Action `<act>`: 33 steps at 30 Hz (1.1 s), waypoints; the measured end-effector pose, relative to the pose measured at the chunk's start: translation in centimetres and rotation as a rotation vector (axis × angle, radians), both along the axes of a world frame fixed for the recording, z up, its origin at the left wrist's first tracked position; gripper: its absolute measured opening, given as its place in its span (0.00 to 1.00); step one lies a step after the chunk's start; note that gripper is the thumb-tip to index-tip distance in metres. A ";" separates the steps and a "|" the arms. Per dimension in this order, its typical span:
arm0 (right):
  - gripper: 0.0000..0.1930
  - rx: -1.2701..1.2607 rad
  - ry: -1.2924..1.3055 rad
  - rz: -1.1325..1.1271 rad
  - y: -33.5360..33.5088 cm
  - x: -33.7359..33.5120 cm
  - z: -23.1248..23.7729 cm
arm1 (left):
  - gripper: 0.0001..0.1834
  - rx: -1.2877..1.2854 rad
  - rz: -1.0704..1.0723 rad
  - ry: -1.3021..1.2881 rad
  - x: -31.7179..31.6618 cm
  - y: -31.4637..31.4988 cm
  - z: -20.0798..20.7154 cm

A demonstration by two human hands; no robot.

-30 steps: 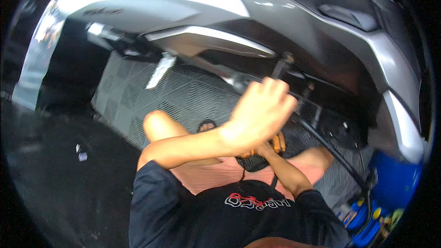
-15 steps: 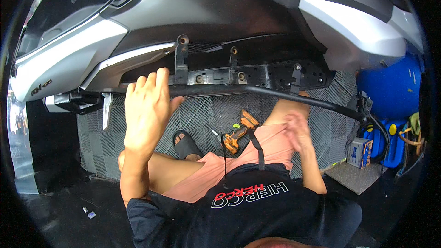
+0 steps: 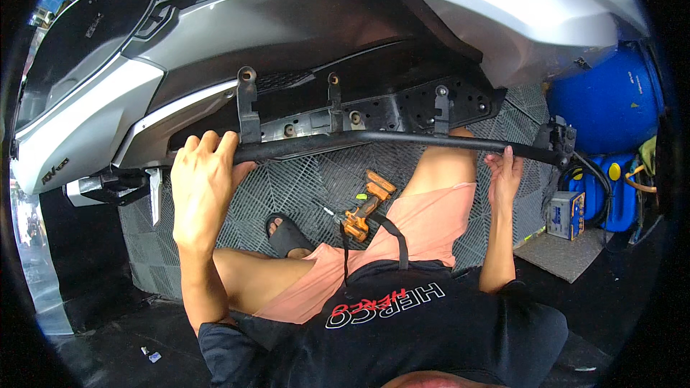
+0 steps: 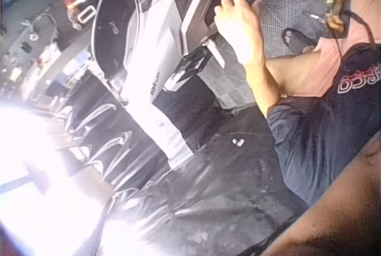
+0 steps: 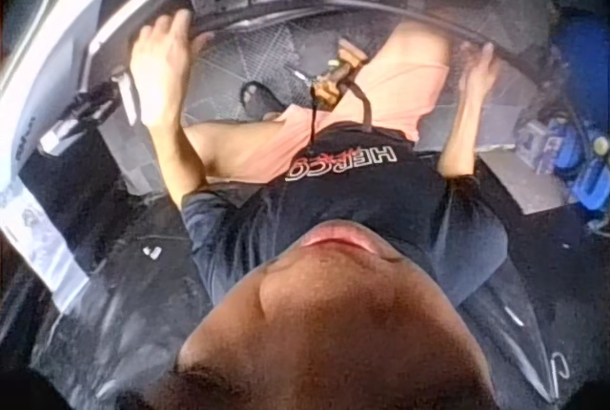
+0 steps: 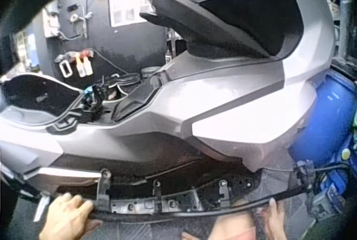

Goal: The person positions a black metal bar onto the side of a motorcycle, inserts bolts into the mounting holes by hand, and secures them using a power drill.

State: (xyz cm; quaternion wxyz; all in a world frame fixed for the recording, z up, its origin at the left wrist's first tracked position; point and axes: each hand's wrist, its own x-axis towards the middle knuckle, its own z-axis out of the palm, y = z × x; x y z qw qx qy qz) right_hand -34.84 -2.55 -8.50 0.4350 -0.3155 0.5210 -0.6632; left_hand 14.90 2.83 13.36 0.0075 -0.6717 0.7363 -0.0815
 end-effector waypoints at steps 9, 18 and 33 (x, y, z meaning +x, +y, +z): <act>0.10 -0.034 0.208 -0.096 -0.7 -0.3 0.7 | 0.21 0.024 -0.055 0.105 1.2 -0.2 -1.7; 0.10 -0.165 0.370 -0.108 -2.9 -0.2 4.3 | 0.21 0.071 -0.086 0.297 3.1 0.7 -8.4; 0.13 -0.266 0.544 -0.147 -3.2 1.8 6.5 | 0.25 0.185 -0.092 0.411 3.1 1.1 -22.1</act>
